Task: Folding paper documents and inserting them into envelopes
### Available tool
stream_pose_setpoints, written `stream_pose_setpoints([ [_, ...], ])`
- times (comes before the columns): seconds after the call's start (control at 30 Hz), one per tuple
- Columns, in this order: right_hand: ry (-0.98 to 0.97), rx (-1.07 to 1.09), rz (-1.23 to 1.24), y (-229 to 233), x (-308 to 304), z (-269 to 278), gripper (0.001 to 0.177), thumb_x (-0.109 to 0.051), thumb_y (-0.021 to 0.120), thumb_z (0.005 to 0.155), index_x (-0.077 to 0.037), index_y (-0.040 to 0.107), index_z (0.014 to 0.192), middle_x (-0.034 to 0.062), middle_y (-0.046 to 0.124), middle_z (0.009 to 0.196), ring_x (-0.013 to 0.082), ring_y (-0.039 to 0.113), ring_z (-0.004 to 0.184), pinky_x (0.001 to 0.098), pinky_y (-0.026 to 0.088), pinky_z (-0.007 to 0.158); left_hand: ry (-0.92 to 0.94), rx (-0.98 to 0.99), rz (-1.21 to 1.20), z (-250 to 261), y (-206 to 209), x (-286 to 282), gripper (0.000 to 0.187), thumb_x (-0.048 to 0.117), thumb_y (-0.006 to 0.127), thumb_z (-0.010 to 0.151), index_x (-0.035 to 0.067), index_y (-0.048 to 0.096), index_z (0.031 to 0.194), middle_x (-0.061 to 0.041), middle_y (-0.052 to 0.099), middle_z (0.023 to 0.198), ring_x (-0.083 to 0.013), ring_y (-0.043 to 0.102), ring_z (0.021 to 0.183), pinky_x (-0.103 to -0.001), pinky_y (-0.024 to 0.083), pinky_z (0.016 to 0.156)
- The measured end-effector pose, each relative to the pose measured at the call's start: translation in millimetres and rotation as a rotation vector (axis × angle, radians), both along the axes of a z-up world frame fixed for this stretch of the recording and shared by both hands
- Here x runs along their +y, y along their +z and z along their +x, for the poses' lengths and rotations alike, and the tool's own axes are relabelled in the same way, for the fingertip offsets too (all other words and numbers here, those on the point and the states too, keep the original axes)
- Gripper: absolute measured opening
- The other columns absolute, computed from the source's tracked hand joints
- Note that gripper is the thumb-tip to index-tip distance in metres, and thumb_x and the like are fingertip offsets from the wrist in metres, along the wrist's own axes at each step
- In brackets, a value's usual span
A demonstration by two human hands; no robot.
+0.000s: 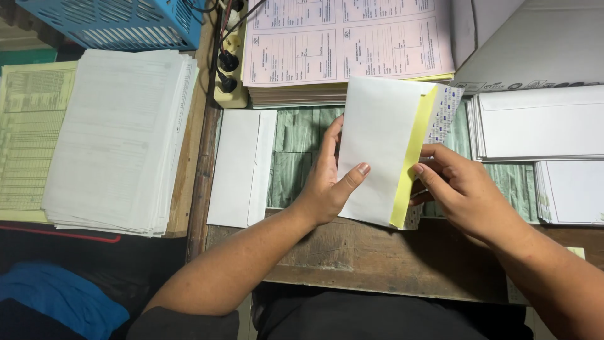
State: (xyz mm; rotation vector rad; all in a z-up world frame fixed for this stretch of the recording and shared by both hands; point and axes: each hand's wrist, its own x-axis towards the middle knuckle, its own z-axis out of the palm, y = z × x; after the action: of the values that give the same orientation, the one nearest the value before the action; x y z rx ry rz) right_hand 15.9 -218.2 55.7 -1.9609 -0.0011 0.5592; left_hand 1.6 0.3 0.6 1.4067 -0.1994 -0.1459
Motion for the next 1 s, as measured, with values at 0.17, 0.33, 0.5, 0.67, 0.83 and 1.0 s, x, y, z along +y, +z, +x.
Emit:
stream_pose_setpoints([
  [0.17,-0.007,0.096,0.150,-10.5,-0.4,2.1,0.028,-0.009,0.048,0.102,-0.003,0.064,0.125,0.0153,0.078,0.104,0.0262,0.077,0.082,0.0383,0.071,0.071,-0.067,-0.007,0.055,-5.9,2.1,-2.2,0.087,0.037,0.058,0.095,0.011,0.003,0.159,-0.022,0.035,0.155,-0.0296,0.043,0.140,-0.048,0.035,0.119],
  [0.33,0.078,0.072,0.234,-26.6,-3.5,7.5,0.027,-0.011,0.047,0.102,-0.001,0.062,0.123,0.0160,0.080,0.101,0.0271,0.079,0.085,0.0399,0.070,0.078,-0.091,0.032,0.036,-3.2,-1.8,-3.0,0.086,0.031,0.057,0.097,0.016,-0.001,0.158,-0.024,0.042,0.146,-0.0299,0.047,0.136,-0.048,0.036,0.118],
  [0.5,0.129,-0.161,0.002,-33.5,-8.2,8.1,0.029,-0.011,0.056,0.098,-0.005,0.069,0.124,0.0078,0.080,0.108,0.0197,0.078,0.083,0.0306,0.064,0.081,0.008,0.158,0.172,-2.6,3.1,-6.6,0.085,0.017,0.060,0.094,0.017,0.004,0.158,-0.016,0.057,0.137,-0.0231,0.058,0.124,-0.039,0.048,0.107],
  [0.67,0.017,-0.515,-0.018,-25.5,-6.9,9.5,0.039,-0.008,0.064,0.096,-0.004,0.054,0.134,0.0171,0.058,0.129,0.0270,0.058,0.120,0.0361,0.053,0.098,0.179,0.059,0.089,1.8,-15.6,-6.2,0.087,0.006,0.062,0.093,0.014,0.006,0.159,-0.019,0.045,0.151,-0.0230,0.050,0.134,-0.038,0.036,0.118],
  [0.83,-0.346,0.169,0.735,-72.2,-24.2,20.9,0.032,0.002,0.050,0.098,-0.007,0.056,0.128,0.0028,0.050,0.109,0.0103,0.050,0.085,0.0251,0.048,0.076,0.225,0.060,0.120,1.5,-5.7,-3.4,0.086,0.005,0.062,0.091,0.015,0.010,0.158,-0.016,0.047,0.150,-0.0221,0.052,0.132,-0.038,0.039,0.116],
  [1.0,-0.142,0.241,0.862,-70.8,-18.7,18.8,0.026,-0.018,0.051,0.098,0.001,0.065,0.107,0.0160,0.067,0.121,0.0293,0.067,0.104,0.0420,0.054,0.091,0.261,0.049,0.237,1.8,0.3,-5.3,0.088,0.009,0.063,0.090,0.022,0.010,0.159,-0.013,0.055,0.124,-0.0226,0.063,0.108,-0.037,0.047,0.102],
])
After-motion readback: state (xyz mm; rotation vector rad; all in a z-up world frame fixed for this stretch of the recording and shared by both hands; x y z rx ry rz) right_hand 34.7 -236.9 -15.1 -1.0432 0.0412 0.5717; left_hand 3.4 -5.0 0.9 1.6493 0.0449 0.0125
